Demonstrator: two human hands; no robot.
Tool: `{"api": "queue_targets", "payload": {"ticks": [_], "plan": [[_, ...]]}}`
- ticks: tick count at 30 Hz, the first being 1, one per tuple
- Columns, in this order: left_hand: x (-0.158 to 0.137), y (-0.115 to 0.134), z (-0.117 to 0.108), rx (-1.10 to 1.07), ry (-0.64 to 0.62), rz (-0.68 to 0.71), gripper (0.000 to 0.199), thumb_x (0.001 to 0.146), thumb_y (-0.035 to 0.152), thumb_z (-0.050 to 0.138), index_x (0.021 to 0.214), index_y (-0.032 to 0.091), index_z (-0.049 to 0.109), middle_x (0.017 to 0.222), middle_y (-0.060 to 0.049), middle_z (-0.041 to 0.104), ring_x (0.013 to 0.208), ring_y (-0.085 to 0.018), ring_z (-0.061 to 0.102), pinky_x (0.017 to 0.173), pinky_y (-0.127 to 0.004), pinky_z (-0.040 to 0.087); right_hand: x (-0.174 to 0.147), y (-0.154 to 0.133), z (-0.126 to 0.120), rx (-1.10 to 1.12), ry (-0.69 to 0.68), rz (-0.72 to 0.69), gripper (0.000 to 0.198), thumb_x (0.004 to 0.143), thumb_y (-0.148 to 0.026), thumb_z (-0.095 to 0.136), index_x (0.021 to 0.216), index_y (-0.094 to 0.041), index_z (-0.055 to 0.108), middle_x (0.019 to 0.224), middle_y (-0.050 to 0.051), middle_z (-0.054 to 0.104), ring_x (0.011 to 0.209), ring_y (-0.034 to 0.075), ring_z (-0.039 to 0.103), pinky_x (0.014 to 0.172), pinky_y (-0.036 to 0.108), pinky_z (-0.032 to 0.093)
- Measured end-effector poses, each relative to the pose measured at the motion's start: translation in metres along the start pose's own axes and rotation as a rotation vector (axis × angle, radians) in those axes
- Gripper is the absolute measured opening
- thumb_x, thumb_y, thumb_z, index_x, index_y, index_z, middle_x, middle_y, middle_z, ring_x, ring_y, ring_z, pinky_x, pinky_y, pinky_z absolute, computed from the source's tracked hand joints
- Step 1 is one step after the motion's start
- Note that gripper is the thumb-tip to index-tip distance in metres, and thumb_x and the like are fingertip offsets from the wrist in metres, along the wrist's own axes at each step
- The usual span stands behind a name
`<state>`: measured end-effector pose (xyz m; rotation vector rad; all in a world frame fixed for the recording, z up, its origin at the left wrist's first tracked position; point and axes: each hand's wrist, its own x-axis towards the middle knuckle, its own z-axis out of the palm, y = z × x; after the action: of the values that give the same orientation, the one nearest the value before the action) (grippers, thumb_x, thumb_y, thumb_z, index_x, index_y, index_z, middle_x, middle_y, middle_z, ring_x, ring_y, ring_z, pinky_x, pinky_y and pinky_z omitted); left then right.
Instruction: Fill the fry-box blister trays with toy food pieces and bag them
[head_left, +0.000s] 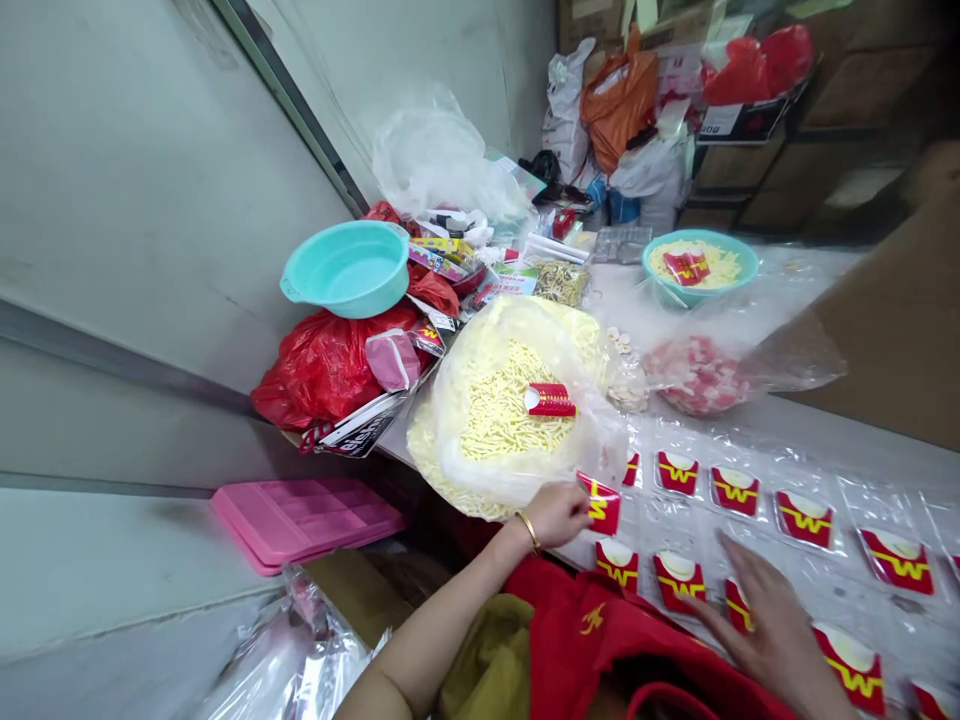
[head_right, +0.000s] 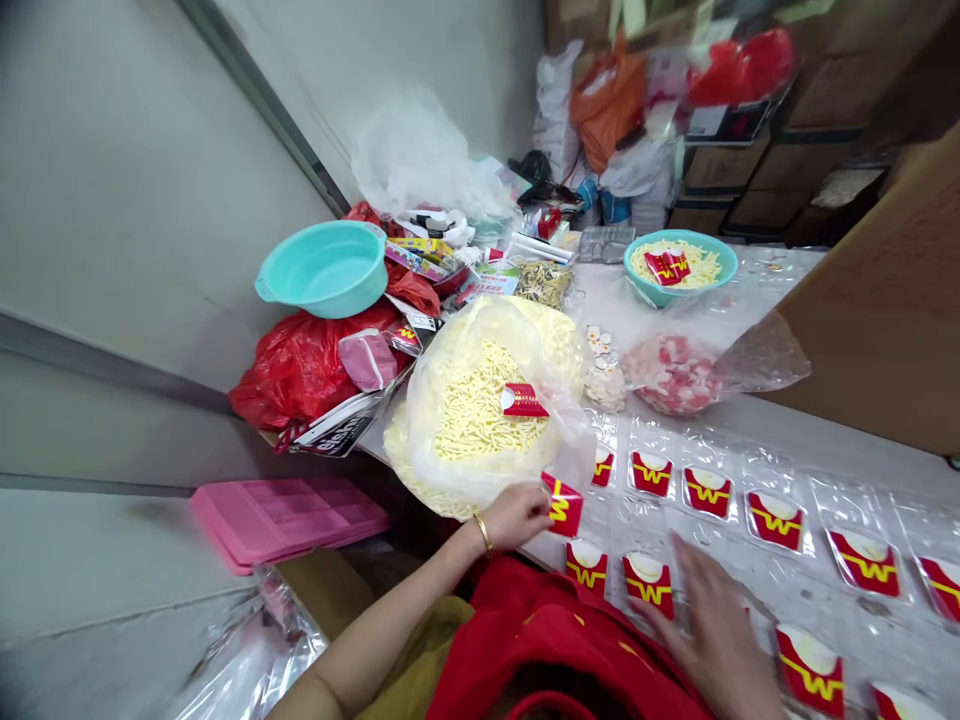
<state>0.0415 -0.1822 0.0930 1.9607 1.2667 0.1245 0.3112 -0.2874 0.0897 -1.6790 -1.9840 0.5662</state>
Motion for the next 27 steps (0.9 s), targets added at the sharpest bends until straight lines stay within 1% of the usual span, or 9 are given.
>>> {"api": "queue_targets", "payload": {"ticks": [2,5,7,11,14,17,20,23,27], "plan": [[-0.009,0.017,0.009,-0.008,-0.146,0.212,0.017,0.080,0.029,0.063,0.071,0.017,0.058,0.081,-0.001,0.061,0.076,-0.013,0.054,0.070,-0.023,0.040,0.017,-0.016,0.021,-0.028,-0.124,-0.131,0.097,0.075,-0.049,0.066,0.151,-0.030,0.007,0.144,0.012,0.036,0.133,0.036,0.029,0.108,0.055,0.029],[-0.010,0.011,0.000,-0.073,-0.226,0.326,0.017,0.088,0.032,0.055,0.082,0.017,0.061,0.087,-0.002,0.062,0.080,-0.013,0.055,0.074,-0.022,0.042,0.042,-0.037,0.061,-0.006,-0.273,-0.178,0.092,0.074,-0.028,0.058,0.150,-0.020,0.007,0.133,0.015,0.047,0.123,0.034,0.044,0.102,0.052,0.038],[-0.003,-0.013,-0.019,0.018,-0.099,0.179,0.019,0.092,0.028,0.046,0.094,0.019,0.063,0.093,-0.003,0.063,0.086,-0.013,0.056,0.079,-0.022,0.043,0.047,-0.043,0.080,0.056,-0.272,-0.113,0.083,0.073,-0.025,0.054,0.147,-0.017,0.018,0.132,0.016,0.048,0.122,0.031,0.046,0.102,0.047,0.040],[0.022,-0.079,-0.057,0.315,0.220,-0.226,0.037,0.087,0.008,0.043,0.120,0.018,0.053,0.117,-0.012,0.054,0.107,-0.021,0.050,0.093,-0.034,0.040,0.036,-0.040,0.086,0.232,-0.289,0.128,0.072,0.080,-0.043,0.053,0.141,-0.017,0.025,0.139,0.014,0.041,0.126,0.028,0.043,0.107,0.044,0.035],[0.045,-0.116,-0.067,0.333,0.252,-0.267,0.045,0.079,0.001,0.047,0.122,0.017,0.051,0.127,-0.015,0.047,0.116,-0.026,0.043,0.098,-0.042,0.036,0.029,-0.037,0.076,0.393,-0.304,0.335,0.070,0.084,-0.054,0.050,0.140,-0.020,0.026,0.142,0.012,0.039,0.128,0.027,0.041,0.109,0.044,0.031],[0.060,-0.136,-0.063,0.275,0.277,-0.272,0.029,0.078,0.002,0.052,0.103,0.016,0.058,0.122,-0.013,0.050,0.117,-0.026,0.042,0.101,-0.041,0.033,0.031,-0.035,0.070,0.558,-0.286,0.452,0.064,0.086,-0.057,0.047,0.137,-0.024,0.029,0.140,0.009,0.042,0.127,0.026,0.043,0.108,0.044,0.033],[0.066,-0.149,-0.060,0.140,0.333,-0.301,0.013,0.077,0.006,0.055,0.085,0.015,0.058,0.109,-0.011,0.055,0.111,-0.023,0.048,0.098,-0.037,0.036,0.035,-0.034,0.073,0.679,-0.253,0.461,0.063,0.083,-0.056,0.053,0.134,-0.023,0.034,0.133,0.010,0.049,0.121,0.027,0.049,0.103,0.042,0.040],[0.062,-0.163,-0.062,-0.059,0.440,-0.364,0.002,0.080,0.015,0.055,0.079,0.016,0.054,0.094,-0.007,0.057,0.096,-0.019,0.054,0.087,-0.031,0.041,0.043,-0.034,0.082,0.585,-0.165,0.390,0.075,0.075,-0.056,0.065,0.133,-0.018,0.036,0.133,0.013,0.049,0.121,0.029,0.048,0.104,0.043,0.039],[0.051,-0.177,-0.066,-0.396,0.567,-0.455,0.019,0.084,0.030,0.051,0.071,0.017,0.046,0.069,0.000,0.051,0.065,-0.011,0.052,0.062,-0.023,0.042,0.067,-0.044,0.093,0.406,-0.124,0.236,0.085,0.072,-0.057,0.069,0.137,-0.014,0.033,0.135,0.017,0.045,0.123,0.030,0.045,0.105,0.045,0.036]]}}
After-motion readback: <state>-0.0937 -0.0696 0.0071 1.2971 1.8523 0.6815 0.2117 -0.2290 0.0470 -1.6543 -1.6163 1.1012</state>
